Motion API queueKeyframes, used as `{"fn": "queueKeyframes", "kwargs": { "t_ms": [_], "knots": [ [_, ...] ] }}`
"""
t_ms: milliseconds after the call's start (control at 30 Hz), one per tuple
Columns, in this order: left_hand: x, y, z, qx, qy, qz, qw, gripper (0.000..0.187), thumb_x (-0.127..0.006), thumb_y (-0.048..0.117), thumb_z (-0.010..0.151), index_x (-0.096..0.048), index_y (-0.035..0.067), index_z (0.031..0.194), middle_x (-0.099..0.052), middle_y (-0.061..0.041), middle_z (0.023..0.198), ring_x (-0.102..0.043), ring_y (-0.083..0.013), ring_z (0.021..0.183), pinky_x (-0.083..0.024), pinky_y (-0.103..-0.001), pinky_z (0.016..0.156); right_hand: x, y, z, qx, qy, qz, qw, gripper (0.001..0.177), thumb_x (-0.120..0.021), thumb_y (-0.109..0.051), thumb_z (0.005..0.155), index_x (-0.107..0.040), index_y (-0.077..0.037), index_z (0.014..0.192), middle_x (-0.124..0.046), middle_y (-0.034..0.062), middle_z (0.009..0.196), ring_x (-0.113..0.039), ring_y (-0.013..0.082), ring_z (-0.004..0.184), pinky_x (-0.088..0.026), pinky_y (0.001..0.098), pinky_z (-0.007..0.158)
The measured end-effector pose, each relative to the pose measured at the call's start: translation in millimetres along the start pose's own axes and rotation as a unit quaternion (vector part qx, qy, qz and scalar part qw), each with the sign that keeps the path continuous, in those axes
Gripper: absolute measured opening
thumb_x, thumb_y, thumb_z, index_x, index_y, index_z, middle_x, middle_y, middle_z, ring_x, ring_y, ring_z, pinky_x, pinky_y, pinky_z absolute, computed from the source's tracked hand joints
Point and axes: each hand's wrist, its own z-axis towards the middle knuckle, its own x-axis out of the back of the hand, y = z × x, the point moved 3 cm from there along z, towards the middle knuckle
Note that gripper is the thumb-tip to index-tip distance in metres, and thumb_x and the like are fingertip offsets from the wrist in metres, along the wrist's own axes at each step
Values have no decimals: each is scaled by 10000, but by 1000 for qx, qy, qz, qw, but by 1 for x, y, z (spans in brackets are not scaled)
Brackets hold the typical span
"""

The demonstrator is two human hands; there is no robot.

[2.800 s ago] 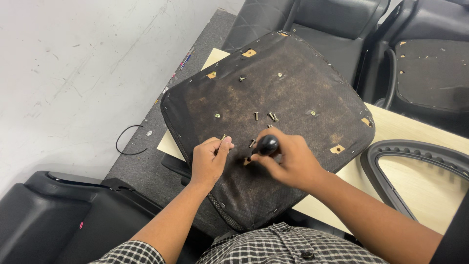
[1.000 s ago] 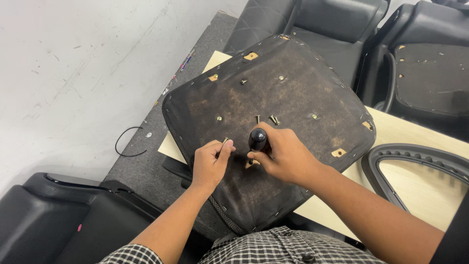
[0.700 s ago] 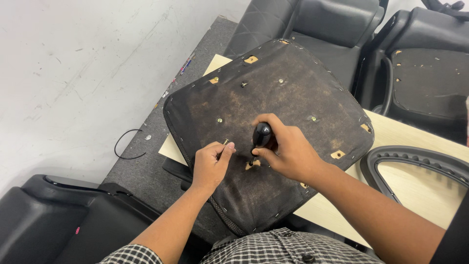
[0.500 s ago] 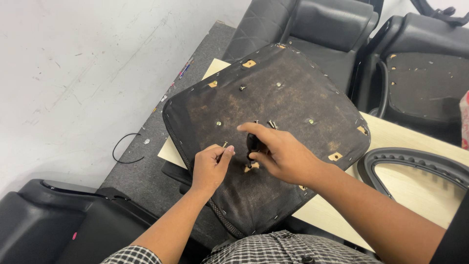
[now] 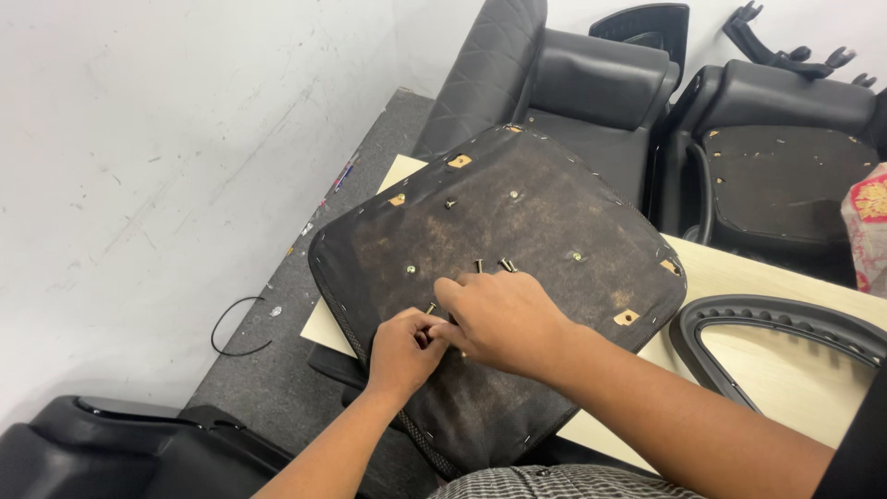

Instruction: The person uses a screwdriver to fasten screws into a black upholstered seat cushion placed on a table. They repeatedly pick up screws, align them with holes in the cushion, and tighten them with the screwdriver.

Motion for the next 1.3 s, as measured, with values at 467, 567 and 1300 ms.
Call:
{"fn": "queueKeyframes", "kwargs": {
  "t_ms": [467,567,1300],
  "knots": [
    [2,0,0,20,-17,-58,998,359,-919,279,681,-783,16,883,-673,-3,728,-562,-67,563,-514,-236,554,3,5,-6,-129,-70,2,989,306,-594,-345,976,-548,-43,949,-692,135,703,-709,314,623,-558,437,544],
    [1,-1,0,8,-13,-83,996,348,-918,276,690,-786,12,874,-678,-5,723,-569,-59,568,-519,-232,560,3,5,-7,-130,-58,10,990,302,-589,-339,980,-545,-41,957,-696,140,709,-714,316,635,-560,439,552],
    [11,0,-2,-64,-122,-27,990,265,-790,39,759,-751,26,1021,-654,-37,836,-607,-118,703,-551,-263,716,7,8,-17,-47,-13,-18,999,249,-644,-250,919,-550,-35,1004,-644,189,959,-714,334,720,-586,432,565]
  ]
}}
